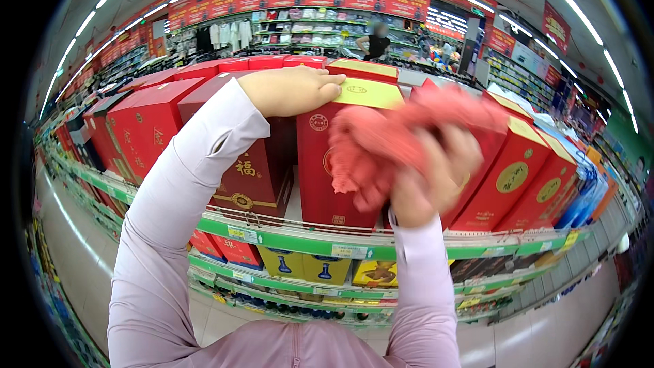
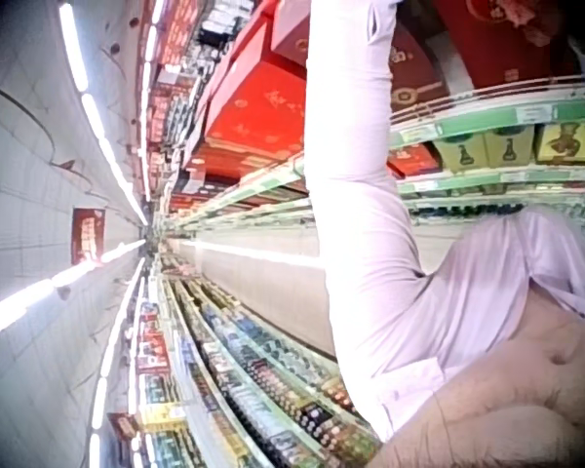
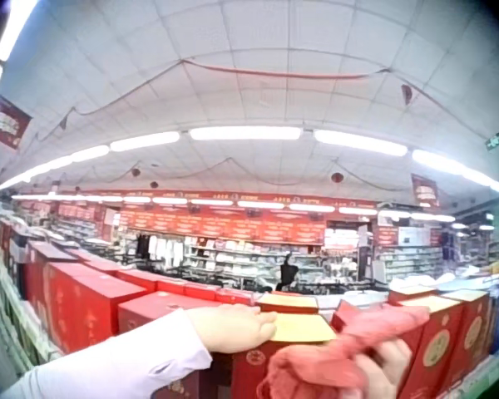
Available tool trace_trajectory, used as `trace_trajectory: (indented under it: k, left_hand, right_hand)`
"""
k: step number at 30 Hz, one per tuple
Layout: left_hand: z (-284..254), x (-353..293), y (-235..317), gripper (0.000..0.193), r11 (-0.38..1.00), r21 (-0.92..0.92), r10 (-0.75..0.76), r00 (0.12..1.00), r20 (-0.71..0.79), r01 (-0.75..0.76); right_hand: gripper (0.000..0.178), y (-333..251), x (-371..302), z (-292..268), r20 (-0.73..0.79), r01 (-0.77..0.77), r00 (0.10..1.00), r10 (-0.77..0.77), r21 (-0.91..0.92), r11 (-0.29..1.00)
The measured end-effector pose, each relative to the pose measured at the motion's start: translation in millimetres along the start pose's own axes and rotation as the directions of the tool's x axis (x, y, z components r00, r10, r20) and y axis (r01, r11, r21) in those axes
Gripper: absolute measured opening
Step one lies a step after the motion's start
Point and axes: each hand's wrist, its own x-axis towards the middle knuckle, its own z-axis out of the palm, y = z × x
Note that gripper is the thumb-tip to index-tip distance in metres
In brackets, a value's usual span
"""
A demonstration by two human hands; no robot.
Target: The person wipes the surfaces of red gift boxes on a supermarket shelf using a pink cloth. They pick up individual boxes, wipe them on multiple sides, and place them back on the shelf in sequence.
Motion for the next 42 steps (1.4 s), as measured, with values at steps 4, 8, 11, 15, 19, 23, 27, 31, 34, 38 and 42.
trace_trajectory:
  k: [4, 8, 11, 15, 19, 23, 27, 31, 34, 38, 42]
  left_hand:
    - [-12, 10, -13, 0.053, 0.997, 0.043, 0.05, 0.973, 0.226, -0.062]
    - [-21, -6, -17, 0.068, 0.93, -0.357, -0.059, 0.994, 0.092, 0.088]
    - [-22, -4, -11, 0.094, 0.956, -0.276, -0.074, 0.993, 0.096, 0.098]
    - [-25, -1, -19, 0.099, 0.966, -0.25, -0.038, 0.994, 0.106, 0.063]
    - [-25, 8, -33, 0.094, 0.919, -0.389, 0.016, 0.977, 0.213, 0.069]
    - [-26, 4, -27, 0.091, 0.947, -0.317, -0.011, 0.988, 0.157, 0.06]
    - [-24, -6, -23, 0.096, 0.967, -0.247, -0.054, 0.997, 0.06, 0.067]
    - [-12, -19, -6, 0.061, 0.986, -0.163, -0.038, 0.995, -0.093, 0.023]
    - [23, -29, 12, 0.026, 0.996, 0.053, 0.088, 0.863, -0.497, -0.07]
    - [59, -25, 35, 0.021, 0.997, 0.064, 0.074, 0.64, -0.764, -0.038]
    - [57, -32, 42, 0.022, 1.0, 0.024, 0.031, 0.641, -0.767, -0.019]
  right_hand:
    - [0.052, -5, 0, 46, 0.412, 0.208, 0.902, -0.126, -0.161, 0.965]
    - [0.052, -16, -77, 52, 0.543, 0.2, 0.829, -0.136, -0.06, 0.978]
    - [0.032, -14, -136, 30, 0.784, 0.412, 0.415, -0.462, 0.291, 0.863]
    - [0.026, -9, -90, 44, 0.692, 0.553, 0.41, -0.594, 0.33, 0.765]
    - [0.03, -1, -38, 61, 0.451, 0.428, 0.82, -0.353, -0.072, 0.901]
    - [0.038, -35, -74, 73, 0.332, 0.212, 0.931, -0.153, -0.148, 0.966]
    - [0.034, -44, -115, 58, 0.673, 0.517, 0.503, -0.543, 0.269, 0.813]
    - [0.026, -9, -71, 50, 0.483, 0.418, 0.786, -0.386, 0.043, 0.907]
    - [0.04, -2, -40, 50, 0.131, 0.071, 0.991, -0.039, -0.244, 0.967]
    - [0.035, -38, -113, 55, 0.577, 0.084, 0.814, 0.067, -0.231, 0.969]
    - [0.023, -27, -137, 55, 0.587, 0.493, 0.629, -0.509, 0.204, 0.846]
